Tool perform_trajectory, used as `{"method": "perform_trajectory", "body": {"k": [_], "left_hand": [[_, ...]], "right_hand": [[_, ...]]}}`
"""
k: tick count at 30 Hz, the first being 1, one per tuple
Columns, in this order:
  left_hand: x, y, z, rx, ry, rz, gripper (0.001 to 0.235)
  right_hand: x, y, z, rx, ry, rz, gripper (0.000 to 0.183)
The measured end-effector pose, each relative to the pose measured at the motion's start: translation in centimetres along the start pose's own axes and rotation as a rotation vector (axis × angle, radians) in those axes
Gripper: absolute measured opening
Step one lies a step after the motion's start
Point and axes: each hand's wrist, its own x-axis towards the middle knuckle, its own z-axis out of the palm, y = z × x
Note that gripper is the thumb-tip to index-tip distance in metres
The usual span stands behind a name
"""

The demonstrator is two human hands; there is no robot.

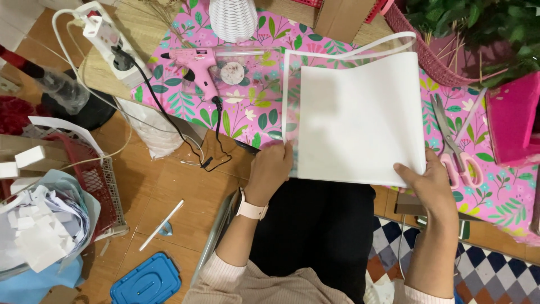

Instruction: The person cuts a white translucent plastic sheet in half using a red utility knife, then folds and tapes the edges of the resulting pieces. The person places the finished pieces into a cardboard box.

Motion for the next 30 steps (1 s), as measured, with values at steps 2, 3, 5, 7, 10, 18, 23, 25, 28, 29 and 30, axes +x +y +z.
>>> {"method": "perform_trajectory", "body": {"k": [2,3,5,7,10,18,23,25,28,29,30], "left_hand": [[-0.2,0.2,-0.4,-0.007,-0.003,0.011,0.06],[-0.3,0.3,-0.5,-0.014,-0.004,0.019,0.059],[-0.7,1.0,-1.4,-0.043,-0.027,0.011,0.058],[-1.1,1.5,-2.2,-0.071,-0.049,0.004,0.057],[-1.4,1.6,-2.9,-0.143,-0.079,-0.053,0.057],[0.5,2.2,-2.8,-0.83,-0.155,0.072,0.05],[3.1,-1.0,1.4,-0.951,-0.155,-0.089,0.057],[4.1,-1.9,2.4,-0.984,-0.12,0.003,0.048],[4.3,0.0,1.1,-1.031,-0.106,0.109,0.024],[4.5,0.5,0.7,-1.005,-0.064,0.201,0.025],[4.8,1.2,0.3,-0.98,-0.021,0.295,0.025]], "right_hand": [[-0.6,-1.0,0.2,-0.007,0.009,0.025,0.061],[-0.9,-1.5,0.3,-0.016,0.015,0.048,0.061],[-1.5,-2.2,0.5,-0.02,0.027,0.081,0.062],[-1.4,-1.2,0.4,-0.023,0.041,0.111,0.063],[-1.0,2.3,-0.3,0.075,0.024,-0.022,0.054],[-4.0,7.9,-1.0,0.442,0.051,-0.019,0.071],[-5.0,10.0,-0.7,0.378,0.151,-0.19,0.053],[-5.4,8.8,-0.7,0.328,0.173,-0.168,0.053],[-5.7,5.8,-1.0,0.262,0.224,-0.205,0.055],[-5.8,4.5,-1.1,0.257,0.215,-0.241,0.055],[-5.7,3.1,-1.2,0.251,0.207,-0.279,0.054]]}}
